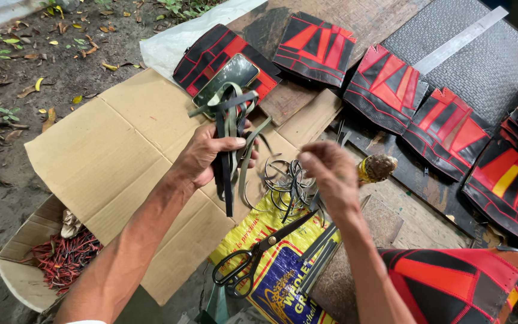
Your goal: The person hammers a multicolored shoe upper on a wooden board, then fits a black strap around the edge of the upper, pressing and tucking it into place by hand. They pick up the strap from the table, work it around the shoe, and use scissors and a hammer that rest on the bench.
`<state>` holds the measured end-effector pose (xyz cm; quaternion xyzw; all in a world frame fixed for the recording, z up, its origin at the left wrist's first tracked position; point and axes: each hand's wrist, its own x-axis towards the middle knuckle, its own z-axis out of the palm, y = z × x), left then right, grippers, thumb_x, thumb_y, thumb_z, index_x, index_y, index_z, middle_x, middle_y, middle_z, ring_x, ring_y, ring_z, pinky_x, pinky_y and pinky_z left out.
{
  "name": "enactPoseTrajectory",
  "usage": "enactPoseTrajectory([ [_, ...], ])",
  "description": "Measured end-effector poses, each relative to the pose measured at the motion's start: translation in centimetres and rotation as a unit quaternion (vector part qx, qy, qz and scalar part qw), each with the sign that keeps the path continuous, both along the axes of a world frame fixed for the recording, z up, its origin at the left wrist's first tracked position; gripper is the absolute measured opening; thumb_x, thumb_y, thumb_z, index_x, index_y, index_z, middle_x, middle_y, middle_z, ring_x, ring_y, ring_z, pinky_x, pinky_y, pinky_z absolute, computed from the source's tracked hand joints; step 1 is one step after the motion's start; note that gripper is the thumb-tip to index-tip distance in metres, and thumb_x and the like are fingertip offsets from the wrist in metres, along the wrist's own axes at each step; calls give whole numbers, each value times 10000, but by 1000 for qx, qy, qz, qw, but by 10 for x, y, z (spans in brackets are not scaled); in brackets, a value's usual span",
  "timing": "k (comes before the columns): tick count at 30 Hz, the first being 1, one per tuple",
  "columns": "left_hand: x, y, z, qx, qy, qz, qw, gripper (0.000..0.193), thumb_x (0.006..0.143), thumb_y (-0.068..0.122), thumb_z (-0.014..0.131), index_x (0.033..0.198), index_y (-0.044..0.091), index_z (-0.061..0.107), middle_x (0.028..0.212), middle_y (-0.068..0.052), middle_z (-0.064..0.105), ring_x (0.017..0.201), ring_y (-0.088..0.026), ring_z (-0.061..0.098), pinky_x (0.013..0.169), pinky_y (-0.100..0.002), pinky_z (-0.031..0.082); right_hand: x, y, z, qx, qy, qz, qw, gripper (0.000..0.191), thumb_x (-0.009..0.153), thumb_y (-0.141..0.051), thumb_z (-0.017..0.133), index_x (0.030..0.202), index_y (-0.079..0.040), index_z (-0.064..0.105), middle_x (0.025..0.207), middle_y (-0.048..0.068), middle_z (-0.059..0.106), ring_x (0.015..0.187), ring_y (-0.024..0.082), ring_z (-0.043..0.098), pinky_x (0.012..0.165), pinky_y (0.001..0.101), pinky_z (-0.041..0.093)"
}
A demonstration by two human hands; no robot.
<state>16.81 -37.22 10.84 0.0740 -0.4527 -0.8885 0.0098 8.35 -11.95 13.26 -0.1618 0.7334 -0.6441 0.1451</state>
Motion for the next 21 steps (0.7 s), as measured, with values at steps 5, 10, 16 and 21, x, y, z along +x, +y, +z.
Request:
enactPoseTrajectory([
  [5,-1,14,26,31,48,-12,998,427,908,24,674,1311,-24,541,1104,-198,722,934,-312,752,827,-471,643,38,-21,-18,-21,50,139,989,430,779,82,552,1182,40,698,1115,77,730,1004,153,655,878,273,542],
  [10,-6,23,41,-34,82,-4,996,407,924,20,664,1312,-18,548,1059,-210,720,928,-303,766,816,-444,667,51,-22,-13,-124,-89,144,978,344,863,-23,708,1202,-2,650,1086,46,728,986,110,669,859,240,533],
  [16,-25,-2,10,-202,10,44,978,307,886,-15,634,1188,-52,595,1015,-176,725,762,-241,758,600,-360,668,32,21,26,-165,26,13,986,144,1028,-63,662,1088,59,711,820,97,696,698,132,625,642,264,522],
  [21,-30,-31,-42,-243,-64,72,965,213,889,-22,636,1090,-74,592,914,-179,720,701,-238,752,559,-370,663,28,82,87,-332,43,51,941,131,1128,-34,610,1165,66,687,860,134,683,760,186,627,802,344,513],
])
